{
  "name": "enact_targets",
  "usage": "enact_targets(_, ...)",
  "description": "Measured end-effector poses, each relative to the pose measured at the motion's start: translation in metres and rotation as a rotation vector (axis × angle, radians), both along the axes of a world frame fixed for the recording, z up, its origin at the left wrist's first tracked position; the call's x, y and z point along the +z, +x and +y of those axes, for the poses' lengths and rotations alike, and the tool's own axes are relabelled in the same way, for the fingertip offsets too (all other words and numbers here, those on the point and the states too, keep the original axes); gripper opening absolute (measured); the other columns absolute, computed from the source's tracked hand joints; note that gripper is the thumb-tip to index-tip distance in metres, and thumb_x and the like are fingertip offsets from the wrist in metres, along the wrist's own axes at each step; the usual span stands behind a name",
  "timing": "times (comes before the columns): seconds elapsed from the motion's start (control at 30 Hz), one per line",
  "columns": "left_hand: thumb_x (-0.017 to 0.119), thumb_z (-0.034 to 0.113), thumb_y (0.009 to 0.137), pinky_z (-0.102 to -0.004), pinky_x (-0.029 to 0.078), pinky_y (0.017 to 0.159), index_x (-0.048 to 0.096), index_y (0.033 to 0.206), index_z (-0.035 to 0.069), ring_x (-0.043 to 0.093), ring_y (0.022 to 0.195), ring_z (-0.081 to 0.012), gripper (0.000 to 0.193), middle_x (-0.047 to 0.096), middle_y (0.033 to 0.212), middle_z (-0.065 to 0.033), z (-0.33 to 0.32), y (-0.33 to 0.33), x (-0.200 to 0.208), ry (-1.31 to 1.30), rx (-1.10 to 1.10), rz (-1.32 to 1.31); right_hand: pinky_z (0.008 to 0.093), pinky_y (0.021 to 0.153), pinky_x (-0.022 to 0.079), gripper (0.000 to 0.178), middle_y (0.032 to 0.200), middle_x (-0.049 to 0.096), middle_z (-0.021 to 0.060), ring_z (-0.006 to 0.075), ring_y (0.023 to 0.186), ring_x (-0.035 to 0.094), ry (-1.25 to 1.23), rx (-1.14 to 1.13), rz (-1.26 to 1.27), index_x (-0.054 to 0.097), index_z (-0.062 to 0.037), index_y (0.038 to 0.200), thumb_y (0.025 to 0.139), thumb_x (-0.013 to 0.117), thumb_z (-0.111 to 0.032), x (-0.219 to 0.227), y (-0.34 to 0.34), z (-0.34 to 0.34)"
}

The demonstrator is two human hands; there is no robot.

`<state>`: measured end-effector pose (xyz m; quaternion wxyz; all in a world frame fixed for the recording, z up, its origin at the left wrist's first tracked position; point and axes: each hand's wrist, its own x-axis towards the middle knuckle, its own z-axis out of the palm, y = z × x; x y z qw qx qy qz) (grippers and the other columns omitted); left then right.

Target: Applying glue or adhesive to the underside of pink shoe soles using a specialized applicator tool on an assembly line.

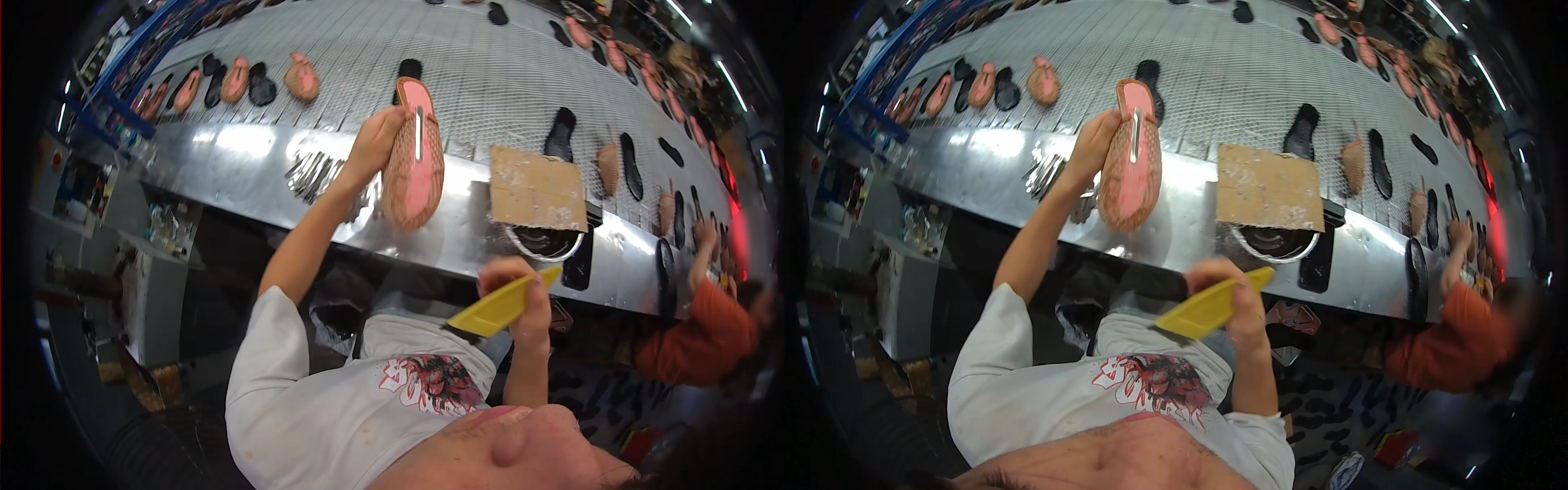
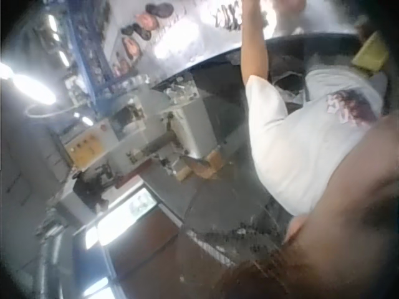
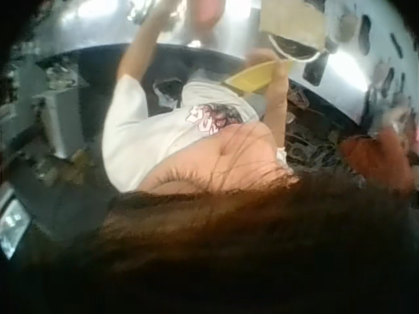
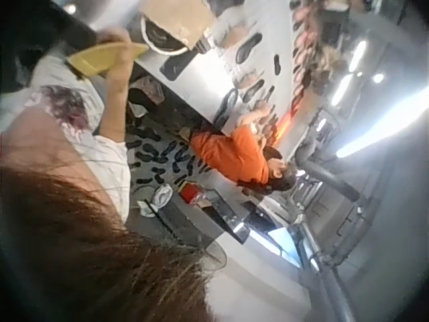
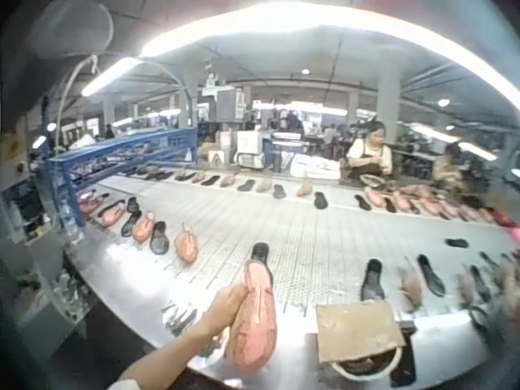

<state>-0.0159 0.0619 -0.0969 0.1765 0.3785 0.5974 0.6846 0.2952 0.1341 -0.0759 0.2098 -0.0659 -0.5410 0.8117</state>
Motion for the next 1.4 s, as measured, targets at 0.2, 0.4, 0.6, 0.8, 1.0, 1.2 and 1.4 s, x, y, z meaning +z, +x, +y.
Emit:
enact_targets(0.2,0.041,0.028,0.096,-0.0263,0.043,0.069,0.057,0.092,-0.004,0.051,0.075,-0.0099,0.036,0.059,0.080,-0.0044,0.148,-0.079,-0.040,-0.094,-0.098,0.186,0.0252,0.052,0.043,0.049,0.069,0.055,0.0061,0.0128,0.056,0.051,-0.292,-0.729,-0.231,0.058,-0.0023,0.088,0.095,0.032,-0.043,-0.051,0.104,0.003)
enact_targets(0.4,0.039,0.030,0.091,-0.0412,0.043,0.081,0.060,0.098,-0.002,0.057,0.093,-0.0389,0.038,0.061,0.098,-0.0239,0.194,-0.154,-0.114,-0.379,0.002,0.630,0.0189,0.038,0.037,0.034,0.080,0.058,0.0069,0.0095,0.046,0.047,-0.625,-0.882,-0.109,0.057,-0.0010,0.103,0.091,0.046,-0.031,-0.054,0.166,-0.010)
enact_targets(0.6,0.039,0.026,0.086,-0.0438,0.044,0.081,0.060,0.094,-0.002,0.056,0.093,-0.0399,0.036,0.060,0.097,-0.0237,0.184,-0.121,-0.068,-0.629,0.299,0.691,0.0210,0.040,0.037,0.034,0.083,0.058,0.0054,0.0104,0.047,0.047,-0.777,-1.036,0.032,0.053,-0.0041,0.109,0.084,0.053,-0.027,-0.060,0.163,0.006)
enact_targets(0.8,0.042,0.014,0.084,-0.0328,0.041,0.055,0.052,0.076,-0.003,0.051,0.059,-0.0176,0.022,0.052,0.062,-0.0116,0.134,-0.023,-0.003,-0.322,-0.024,0.573,0.0225,0.041,0.035,0.030,0.087,0.058,0.0028,0.0085,0.046,0.043,-0.687,-0.832,0.104,0.051,-0.0097,0.109,0.085,0.049,-0.027,-0.051,0.150,0.022)
enact_targets(1.0,0.041,0.018,0.096,-0.0174,0.027,0.045,0.046,0.085,0.006,0.033,0.052,-0.0026,0.017,0.042,0.068,0.0032,0.074,0.105,0.011,-0.289,-0.632,-0.050,0.0210,0.046,0.041,0.032,0.094,0.057,0.0035,0.0093,0.054,0.050,-0.636,-0.714,0.212,0.048,-0.0093,0.116,0.090,0.052,-0.027,-0.045,0.135,0.016)
enact_targets(1.2,0.040,-0.004,0.090,-0.0220,0.035,0.054,0.045,0.084,0.002,0.041,0.060,-0.0096,0.009,0.045,0.073,-0.0020,0.050,0.149,0.037,-0.238,-0.783,0.043,0.0240,0.052,0.046,0.037,0.093,0.058,0.0084,0.0136,0.061,0.055,-0.639,-0.732,0.273,0.045,-0.0065,0.118,0.086,0.057,-0.022,-0.043,0.143,0.002)
enact_targets(1.4,0.040,-0.012,0.059,-0.0257,0.031,0.052,0.040,0.060,-0.001,0.039,0.055,-0.0139,0.011,0.040,0.059,-0.0041,0.041,0.140,0.048,-0.101,-0.904,0.231,0.0247,0.051,0.046,0.034,0.092,0.057,0.0089,0.0149,0.060,0.055,-0.558,-0.800,0.220,0.046,-0.0062,0.116,0.087,0.054,-0.020,-0.050,0.156,0.013)
